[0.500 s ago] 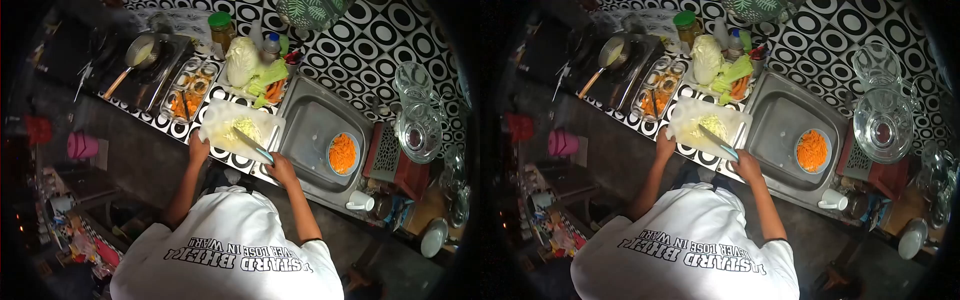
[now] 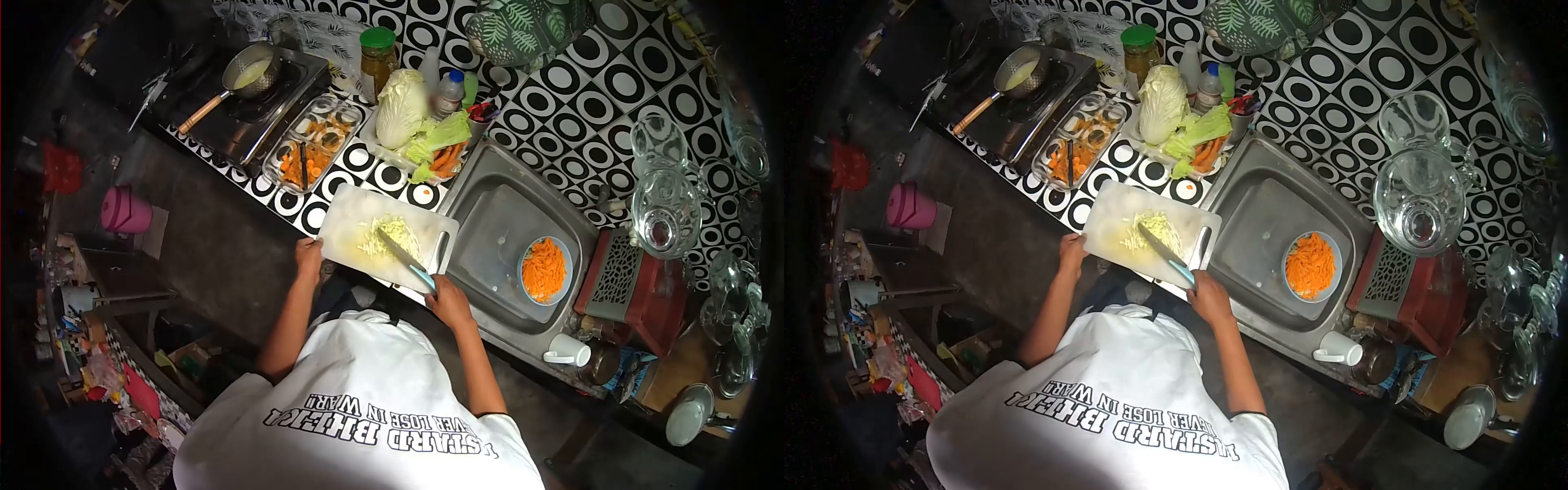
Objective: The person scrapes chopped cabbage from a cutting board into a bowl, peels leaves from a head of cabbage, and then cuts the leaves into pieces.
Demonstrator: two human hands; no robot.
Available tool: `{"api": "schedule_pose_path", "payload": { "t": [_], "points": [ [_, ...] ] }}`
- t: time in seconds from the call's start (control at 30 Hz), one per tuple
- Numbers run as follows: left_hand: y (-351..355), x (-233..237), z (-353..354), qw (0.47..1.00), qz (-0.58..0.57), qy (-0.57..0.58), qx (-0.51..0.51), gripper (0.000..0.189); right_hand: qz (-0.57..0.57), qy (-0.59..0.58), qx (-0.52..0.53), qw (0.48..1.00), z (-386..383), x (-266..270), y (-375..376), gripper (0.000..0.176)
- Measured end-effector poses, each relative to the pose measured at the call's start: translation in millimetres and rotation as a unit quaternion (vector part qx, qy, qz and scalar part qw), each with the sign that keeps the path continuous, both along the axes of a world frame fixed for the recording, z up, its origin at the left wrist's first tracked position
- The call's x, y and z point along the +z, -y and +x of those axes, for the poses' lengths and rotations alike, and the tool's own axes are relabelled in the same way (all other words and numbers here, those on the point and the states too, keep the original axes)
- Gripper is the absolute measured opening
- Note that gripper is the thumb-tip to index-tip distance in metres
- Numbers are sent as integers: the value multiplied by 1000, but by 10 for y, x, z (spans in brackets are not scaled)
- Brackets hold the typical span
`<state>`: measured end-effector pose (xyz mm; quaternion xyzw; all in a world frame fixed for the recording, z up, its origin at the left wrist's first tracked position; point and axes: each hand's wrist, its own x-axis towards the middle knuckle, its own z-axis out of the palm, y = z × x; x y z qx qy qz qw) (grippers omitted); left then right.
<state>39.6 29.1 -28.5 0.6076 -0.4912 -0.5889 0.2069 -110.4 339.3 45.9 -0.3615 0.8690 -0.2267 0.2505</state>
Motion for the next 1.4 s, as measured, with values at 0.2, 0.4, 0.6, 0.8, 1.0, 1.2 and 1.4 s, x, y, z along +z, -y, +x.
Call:
{"api": "schedule_pose_path", "payload": {
  "t": [0.2,0.4,0.6,0.8,1.0,1.2,1.4],
  "points": [
    [143,308,196,968,156,-140,-141,19,-20,-12,-2,1000,107,98,-27,39],
    [388,346,299,901,284,-271,-185,12,-20,-35,-21,999,342,155,17,32],
    [528,122,470,868,269,-352,-224,6,-12,-57,-20,998,541,289,76,36],
    [545,399,539,845,267,-397,-239,7,-40,-135,-68,988,816,772,160,41],
    [418,712,354,831,266,-422,-249,20,-30,-148,-110,982,1082,1407,81,37],
    [55,1056,116,813,274,-427,-286,41,-100,-169,-140,970,1297,1572,-64,37],
    [-730,1469,-119,771,289,-480,-301,52,-128,-181,-131,966,1293,1654,-401,36]
  ]
}}
